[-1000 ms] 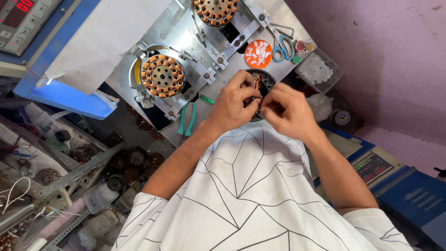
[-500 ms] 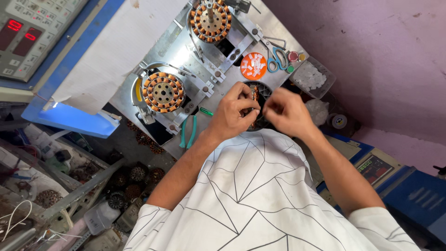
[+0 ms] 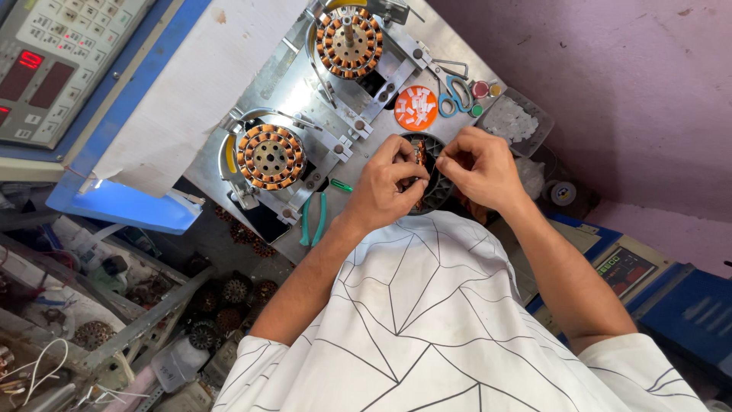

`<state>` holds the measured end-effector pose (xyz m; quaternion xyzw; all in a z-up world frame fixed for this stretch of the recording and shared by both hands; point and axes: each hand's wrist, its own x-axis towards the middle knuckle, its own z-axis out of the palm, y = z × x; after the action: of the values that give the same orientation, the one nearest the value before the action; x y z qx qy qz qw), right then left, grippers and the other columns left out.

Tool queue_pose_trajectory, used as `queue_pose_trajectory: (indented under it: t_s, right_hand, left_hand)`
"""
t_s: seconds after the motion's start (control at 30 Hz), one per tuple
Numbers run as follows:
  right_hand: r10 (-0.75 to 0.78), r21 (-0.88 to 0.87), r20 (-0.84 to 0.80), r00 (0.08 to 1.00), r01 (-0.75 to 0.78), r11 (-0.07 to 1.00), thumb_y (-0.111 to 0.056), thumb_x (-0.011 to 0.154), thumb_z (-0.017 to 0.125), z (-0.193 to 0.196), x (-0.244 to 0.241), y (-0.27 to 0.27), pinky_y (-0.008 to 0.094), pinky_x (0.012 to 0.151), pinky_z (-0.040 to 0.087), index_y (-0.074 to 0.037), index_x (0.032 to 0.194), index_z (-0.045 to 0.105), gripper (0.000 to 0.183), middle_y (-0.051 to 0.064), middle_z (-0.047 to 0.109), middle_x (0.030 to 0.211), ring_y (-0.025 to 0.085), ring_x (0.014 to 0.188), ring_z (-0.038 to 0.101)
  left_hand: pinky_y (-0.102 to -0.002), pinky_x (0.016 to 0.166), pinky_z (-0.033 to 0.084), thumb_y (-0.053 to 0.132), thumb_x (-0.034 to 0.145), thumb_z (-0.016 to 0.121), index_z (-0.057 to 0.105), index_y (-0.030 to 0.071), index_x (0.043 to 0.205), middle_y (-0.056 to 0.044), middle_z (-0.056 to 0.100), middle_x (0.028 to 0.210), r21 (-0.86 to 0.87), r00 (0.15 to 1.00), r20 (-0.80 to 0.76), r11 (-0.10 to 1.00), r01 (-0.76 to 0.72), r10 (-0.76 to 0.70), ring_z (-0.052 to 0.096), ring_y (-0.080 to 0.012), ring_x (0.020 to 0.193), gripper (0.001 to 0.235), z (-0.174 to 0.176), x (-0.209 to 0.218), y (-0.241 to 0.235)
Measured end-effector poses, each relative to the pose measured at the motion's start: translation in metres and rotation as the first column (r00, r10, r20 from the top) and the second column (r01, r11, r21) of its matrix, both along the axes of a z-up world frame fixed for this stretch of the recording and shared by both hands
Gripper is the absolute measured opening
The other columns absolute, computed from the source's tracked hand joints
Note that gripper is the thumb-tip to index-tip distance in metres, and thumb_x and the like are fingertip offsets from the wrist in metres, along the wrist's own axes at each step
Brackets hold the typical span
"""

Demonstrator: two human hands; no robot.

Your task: The person inserts white insulation strips into the slots of a motor stator and manipulates wires by hand. They use a screwdriver to press materials into the slots and scissors to trim the wires.

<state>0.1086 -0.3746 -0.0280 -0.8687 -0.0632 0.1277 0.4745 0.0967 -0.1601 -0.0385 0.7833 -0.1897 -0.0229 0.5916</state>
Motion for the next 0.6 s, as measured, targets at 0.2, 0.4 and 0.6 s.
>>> queue_pose_trajectory:
  t_s: [0.2,0.4,0.6]
  right_hand:
    - [0.100,0.036,0.023,0.995,-0.101,0.994,-0.009,0.079,0.075,0.002,-0.016,0.001,0.029,0.058,0.047,-0.002,0.082,0.072,0.008,0.005,0.062,0.077,0.012,0.066,0.059]
    - [0.072,-0.005,0.000,0.997,-0.072,0.997,-0.008,0.076,0.077,-0.007,-0.006,0.008,0.027,0.057,0.046,-0.001,0.080,0.072,0.009,0.003,0.063,0.074,0.010,0.066,0.059]
    - [0.005,0.017,-0.031,1.000,-0.004,1.000,-0.006,0.079,0.076,-0.019,0.008,-0.005,0.026,0.060,0.047,-0.001,0.081,0.071,0.008,0.002,0.063,0.076,0.009,0.067,0.059]
  left_hand:
    - [-0.032,0.073,0.052,0.006,0.081,0.075,0.075,0.002,0.091,-0.010,0.055,0.101,0.018,1.000,0.020,1.000,-0.008,0.007,0.060,-0.0194,0.083,0.010,0.000,-0.003,0.002]
    - [-0.033,0.074,0.052,0.006,0.081,0.075,0.075,0.001,0.091,-0.010,0.054,0.101,0.024,0.997,0.071,1.000,-0.003,0.001,0.060,-0.0220,0.085,0.011,0.004,0.005,0.001]
    - [-0.035,0.075,0.053,0.006,0.082,0.074,0.075,0.002,0.091,-0.011,0.054,0.100,0.037,0.999,0.052,0.999,0.013,-0.015,0.061,-0.0228,0.085,0.010,0.001,0.001,0.002]
